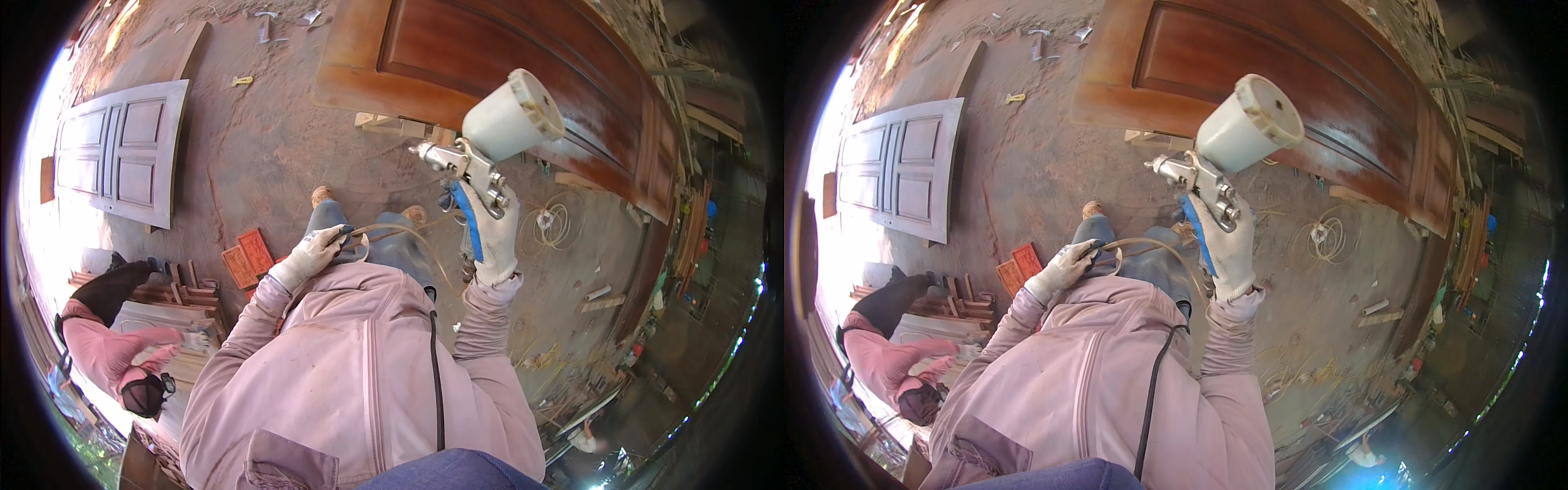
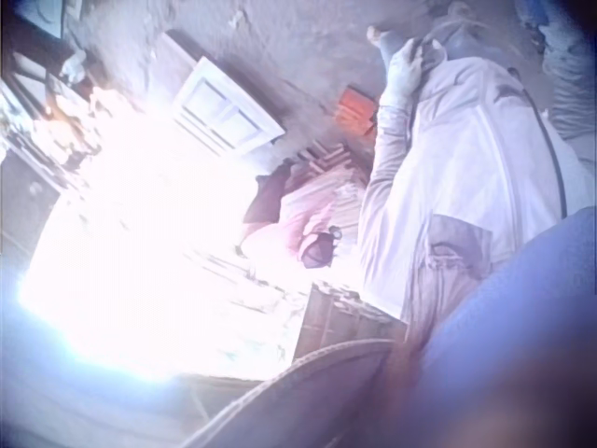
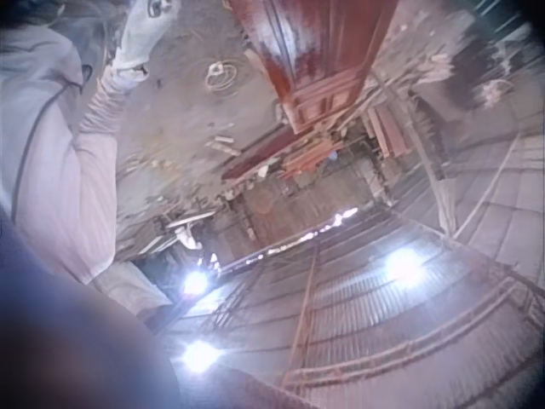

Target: The person uses a spray gun to apply a finish to a wooden door, moving the nozzle in steady horizontal passes across the surface. Another person is present nearby, but the camera wearer performs the spraying throughout the clip.

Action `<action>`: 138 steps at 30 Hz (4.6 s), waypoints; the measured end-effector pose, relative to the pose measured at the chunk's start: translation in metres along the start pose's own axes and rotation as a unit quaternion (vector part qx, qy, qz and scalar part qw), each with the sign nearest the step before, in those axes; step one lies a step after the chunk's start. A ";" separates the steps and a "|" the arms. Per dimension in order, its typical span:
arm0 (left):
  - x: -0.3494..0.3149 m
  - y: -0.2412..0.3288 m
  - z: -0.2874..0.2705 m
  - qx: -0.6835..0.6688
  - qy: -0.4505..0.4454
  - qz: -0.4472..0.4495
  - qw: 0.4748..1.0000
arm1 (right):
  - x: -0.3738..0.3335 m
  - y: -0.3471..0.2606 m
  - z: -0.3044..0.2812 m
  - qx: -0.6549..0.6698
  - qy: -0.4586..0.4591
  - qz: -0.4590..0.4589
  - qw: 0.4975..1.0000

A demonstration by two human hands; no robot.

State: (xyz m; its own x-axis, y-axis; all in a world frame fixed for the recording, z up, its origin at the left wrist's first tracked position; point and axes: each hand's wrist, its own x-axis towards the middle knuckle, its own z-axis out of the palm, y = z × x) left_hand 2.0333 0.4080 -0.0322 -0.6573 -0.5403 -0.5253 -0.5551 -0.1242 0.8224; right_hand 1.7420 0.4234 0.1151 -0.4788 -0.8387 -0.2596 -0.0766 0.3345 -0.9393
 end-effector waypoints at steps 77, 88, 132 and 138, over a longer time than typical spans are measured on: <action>0.018 0.052 -0.086 0.130 -0.047 0.086 0.987 | 0.016 -0.008 -0.012 -0.123 0.236 -0.105 0.958; 0.114 0.152 -0.025 0.077 -0.065 0.151 0.983 | 0.170 -0.102 -0.095 -0.159 -0.124 -0.049 0.978; 0.169 0.144 -0.038 0.054 -0.115 0.135 0.983 | 0.126 -0.089 -0.170 -0.283 0.127 0.011 0.951; 0.137 0.104 -0.079 0.054 -0.145 0.163 0.974 | 0.088 -0.101 -0.099 -0.204 0.092 0.170 0.960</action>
State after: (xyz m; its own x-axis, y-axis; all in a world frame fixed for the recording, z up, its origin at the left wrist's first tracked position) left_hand 1.9257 0.2557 -0.0016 -0.9159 -0.2756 -0.2919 -0.3322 0.1119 0.9366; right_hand 1.6207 0.3585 0.2092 -0.6796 -0.5737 -0.4571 -0.2069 0.7477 -0.6310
